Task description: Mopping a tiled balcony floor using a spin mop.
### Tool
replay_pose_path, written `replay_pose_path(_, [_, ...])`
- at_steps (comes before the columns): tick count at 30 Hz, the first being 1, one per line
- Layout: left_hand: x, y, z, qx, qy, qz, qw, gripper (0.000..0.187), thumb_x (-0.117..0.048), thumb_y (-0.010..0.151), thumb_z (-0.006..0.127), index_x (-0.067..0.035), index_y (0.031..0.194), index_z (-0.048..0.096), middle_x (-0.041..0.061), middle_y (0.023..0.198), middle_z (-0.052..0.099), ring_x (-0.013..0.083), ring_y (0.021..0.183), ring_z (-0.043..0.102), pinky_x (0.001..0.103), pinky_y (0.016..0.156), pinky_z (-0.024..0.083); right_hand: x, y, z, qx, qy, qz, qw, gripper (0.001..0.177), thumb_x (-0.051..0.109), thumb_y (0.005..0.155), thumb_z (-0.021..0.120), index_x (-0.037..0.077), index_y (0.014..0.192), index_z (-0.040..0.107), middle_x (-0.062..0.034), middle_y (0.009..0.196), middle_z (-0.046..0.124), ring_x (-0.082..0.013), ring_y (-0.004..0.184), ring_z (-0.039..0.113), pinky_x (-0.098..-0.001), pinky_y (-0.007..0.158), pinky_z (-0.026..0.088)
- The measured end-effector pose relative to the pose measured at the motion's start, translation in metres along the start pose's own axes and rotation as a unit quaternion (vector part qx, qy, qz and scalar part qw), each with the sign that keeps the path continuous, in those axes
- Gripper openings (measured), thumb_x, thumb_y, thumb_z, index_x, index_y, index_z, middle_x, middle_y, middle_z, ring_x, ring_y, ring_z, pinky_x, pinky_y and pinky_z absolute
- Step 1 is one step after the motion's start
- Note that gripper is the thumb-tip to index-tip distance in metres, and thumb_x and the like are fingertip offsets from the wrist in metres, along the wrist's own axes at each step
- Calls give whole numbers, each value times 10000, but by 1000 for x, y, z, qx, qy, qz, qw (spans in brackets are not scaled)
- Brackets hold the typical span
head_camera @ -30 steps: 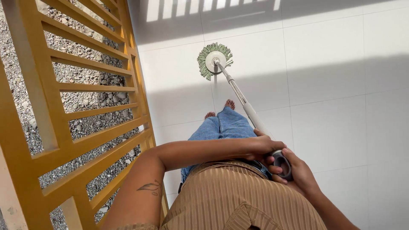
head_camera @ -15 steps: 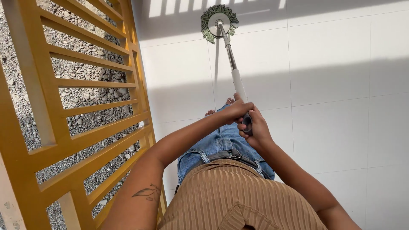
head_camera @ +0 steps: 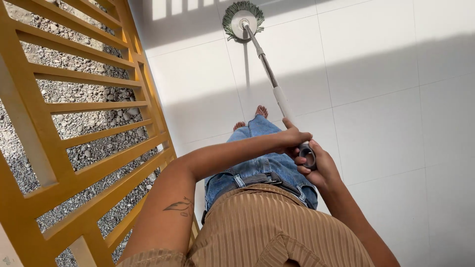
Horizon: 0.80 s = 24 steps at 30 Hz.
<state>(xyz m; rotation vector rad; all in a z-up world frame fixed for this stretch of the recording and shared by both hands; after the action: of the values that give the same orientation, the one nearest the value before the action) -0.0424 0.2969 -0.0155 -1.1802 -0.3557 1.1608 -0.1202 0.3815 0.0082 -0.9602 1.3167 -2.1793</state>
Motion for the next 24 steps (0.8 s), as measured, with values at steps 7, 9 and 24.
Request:
replay_pose_path(7, [-2,-65,52,123,67,-98,985,1009,-345,870,455,-54,1304,-409,20,636,435,73,510,453,296,552,534,12,-105,31,-40,43,2,998,354,258,871,483,189,1217,451,-73,760,387,-49,456,293,-145,297,174])
replay_pose_path(9, [-17,-85,43,108,130,-96,981,895,-424,892,336,-125,1352,-371,10,578,421,210,549,609,327,586,529,7,-92,26,-32,86,-22,996,354,183,871,482,232,1212,400,-96,751,399,-69,441,304,-157,307,187])
replay_pose_path(24, [-76,151,-52,-201,183,103,957,792,-375,874,439,4,1391,-26,305,1120,548,439,1049,595,536,867,486,63,140,4,9,-16,-112,994,464,192,934,379,218,1380,253,-96,879,444,-111,560,422,-201,386,264])
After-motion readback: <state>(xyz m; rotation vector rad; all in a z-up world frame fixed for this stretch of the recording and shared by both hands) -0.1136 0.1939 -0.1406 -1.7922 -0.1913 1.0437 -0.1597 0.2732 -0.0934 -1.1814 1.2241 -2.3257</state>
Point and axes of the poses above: each hand's wrist, its own y-axis towards the middle knuckle, its own z-axis out of the palm, x = y × z, the point moved 3 cm from there along y, towards the middle knuckle
